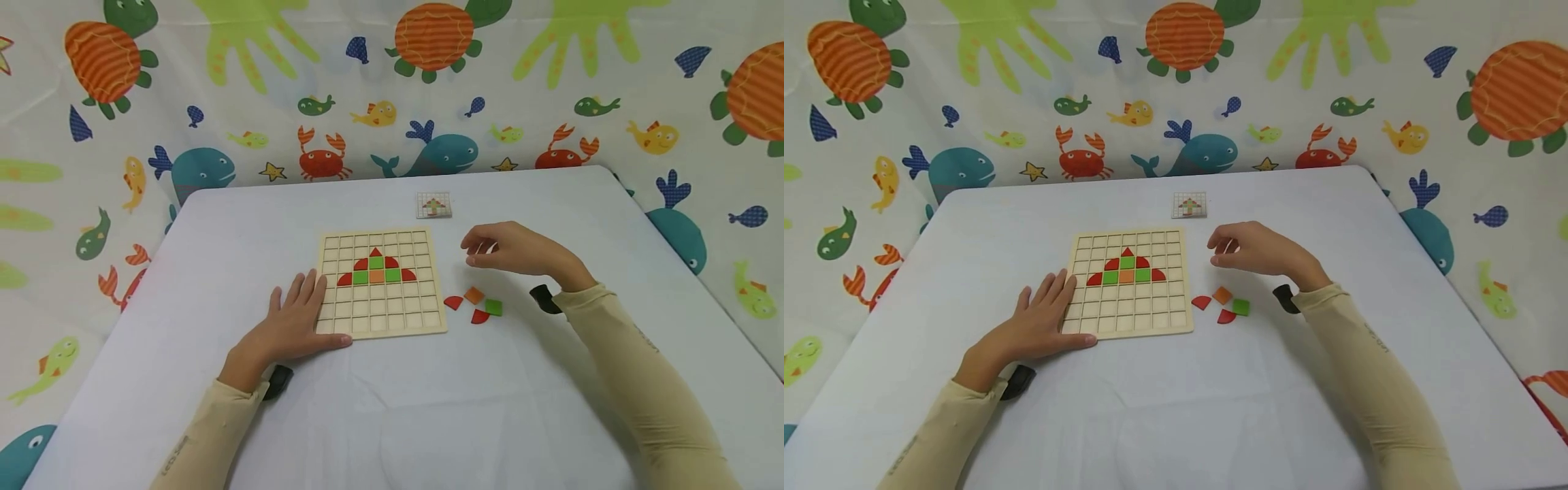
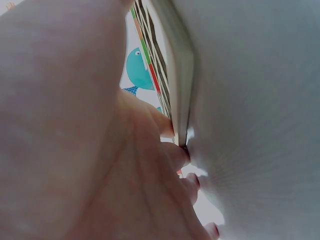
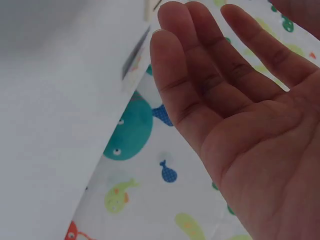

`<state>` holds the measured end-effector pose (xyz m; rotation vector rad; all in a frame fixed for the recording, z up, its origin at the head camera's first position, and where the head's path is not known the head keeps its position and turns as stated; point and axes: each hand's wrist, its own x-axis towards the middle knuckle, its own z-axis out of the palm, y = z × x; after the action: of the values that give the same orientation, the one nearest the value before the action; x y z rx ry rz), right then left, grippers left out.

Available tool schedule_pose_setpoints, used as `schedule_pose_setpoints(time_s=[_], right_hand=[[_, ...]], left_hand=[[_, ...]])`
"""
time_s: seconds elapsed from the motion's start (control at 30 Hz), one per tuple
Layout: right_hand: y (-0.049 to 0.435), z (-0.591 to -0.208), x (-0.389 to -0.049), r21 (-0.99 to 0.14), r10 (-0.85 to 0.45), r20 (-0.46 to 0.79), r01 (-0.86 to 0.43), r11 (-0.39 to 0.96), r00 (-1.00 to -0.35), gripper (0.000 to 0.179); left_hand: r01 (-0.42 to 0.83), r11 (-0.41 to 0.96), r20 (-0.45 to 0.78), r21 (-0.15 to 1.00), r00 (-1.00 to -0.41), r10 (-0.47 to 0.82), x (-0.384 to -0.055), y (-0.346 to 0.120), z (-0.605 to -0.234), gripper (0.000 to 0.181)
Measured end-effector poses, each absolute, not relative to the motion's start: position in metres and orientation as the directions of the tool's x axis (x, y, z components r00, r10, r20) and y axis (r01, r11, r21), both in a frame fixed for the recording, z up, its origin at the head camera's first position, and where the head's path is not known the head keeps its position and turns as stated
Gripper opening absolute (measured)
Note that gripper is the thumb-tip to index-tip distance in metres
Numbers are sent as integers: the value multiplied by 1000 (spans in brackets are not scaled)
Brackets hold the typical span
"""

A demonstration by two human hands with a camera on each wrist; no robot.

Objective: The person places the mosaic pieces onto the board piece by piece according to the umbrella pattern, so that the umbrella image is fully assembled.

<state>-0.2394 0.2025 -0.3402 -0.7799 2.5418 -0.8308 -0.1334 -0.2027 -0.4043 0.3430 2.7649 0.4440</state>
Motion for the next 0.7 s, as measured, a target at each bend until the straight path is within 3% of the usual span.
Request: schedule_pose_setpoints(time_s=[0.37, 0.7], right_hand=[[234, -362, -204, -595, -606, -204, -394, 701, -769, 25], [238, -386, -192, -600, -640, -205, -422, 680, -740, 17]], left_hand=[[182, 924, -273, 336, -920, 280, -134, -201, -407, 128], [176, 930, -277, 324, -922, 271, -135, -202, -407, 129]])
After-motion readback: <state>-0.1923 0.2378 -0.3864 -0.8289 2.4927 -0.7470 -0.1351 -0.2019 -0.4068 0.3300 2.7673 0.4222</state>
